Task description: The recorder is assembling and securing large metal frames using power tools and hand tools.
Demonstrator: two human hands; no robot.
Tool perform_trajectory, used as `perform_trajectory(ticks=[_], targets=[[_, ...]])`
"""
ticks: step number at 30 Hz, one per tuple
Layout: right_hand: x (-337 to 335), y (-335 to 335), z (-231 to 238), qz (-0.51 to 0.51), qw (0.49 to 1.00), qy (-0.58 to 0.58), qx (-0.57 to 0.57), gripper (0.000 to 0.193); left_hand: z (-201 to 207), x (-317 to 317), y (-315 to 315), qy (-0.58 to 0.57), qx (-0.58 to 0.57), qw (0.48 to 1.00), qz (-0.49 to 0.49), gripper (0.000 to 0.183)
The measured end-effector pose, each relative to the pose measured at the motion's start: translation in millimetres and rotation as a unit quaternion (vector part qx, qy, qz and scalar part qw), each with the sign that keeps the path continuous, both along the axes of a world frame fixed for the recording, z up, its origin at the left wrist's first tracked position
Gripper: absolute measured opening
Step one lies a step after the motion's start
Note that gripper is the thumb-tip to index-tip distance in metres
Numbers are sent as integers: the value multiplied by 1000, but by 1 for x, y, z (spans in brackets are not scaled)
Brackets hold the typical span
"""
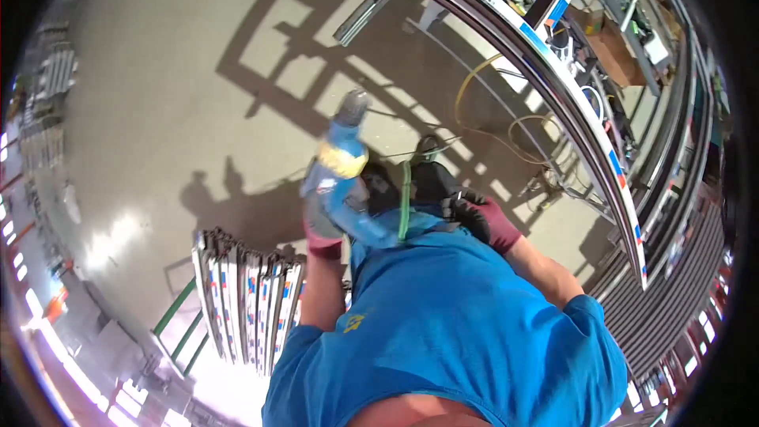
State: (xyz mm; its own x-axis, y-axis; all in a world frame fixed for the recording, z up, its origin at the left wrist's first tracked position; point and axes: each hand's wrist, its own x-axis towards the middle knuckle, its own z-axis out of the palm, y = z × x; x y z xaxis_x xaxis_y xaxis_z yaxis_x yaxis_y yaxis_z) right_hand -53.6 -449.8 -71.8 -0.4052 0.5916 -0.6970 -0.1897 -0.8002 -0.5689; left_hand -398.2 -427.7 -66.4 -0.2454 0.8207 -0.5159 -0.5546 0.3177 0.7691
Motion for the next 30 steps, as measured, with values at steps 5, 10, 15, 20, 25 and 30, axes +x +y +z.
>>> perform_trajectory(ticks=[5,10,15,20,25,30], targets=[[51,31,-26,-24,929,-189,319,51,27,79,3,-299,28,954,-2,81],[63,107,58,-130,975,35,178,48,52,96,39,-226,122,957,-134,83],[17,129,167,-336,913,222,71,33,61,85,54,-218,196,941,-168,92],[19,132,149,-207,921,121,306,45,98,85,56,35,197,955,-220,100],[-9,125,148,-292,906,51,303,65,114,86,46,71,238,941,-230,94],[-22,115,154,-299,912,32,281,66,103,66,40,87,249,936,-233,99]])
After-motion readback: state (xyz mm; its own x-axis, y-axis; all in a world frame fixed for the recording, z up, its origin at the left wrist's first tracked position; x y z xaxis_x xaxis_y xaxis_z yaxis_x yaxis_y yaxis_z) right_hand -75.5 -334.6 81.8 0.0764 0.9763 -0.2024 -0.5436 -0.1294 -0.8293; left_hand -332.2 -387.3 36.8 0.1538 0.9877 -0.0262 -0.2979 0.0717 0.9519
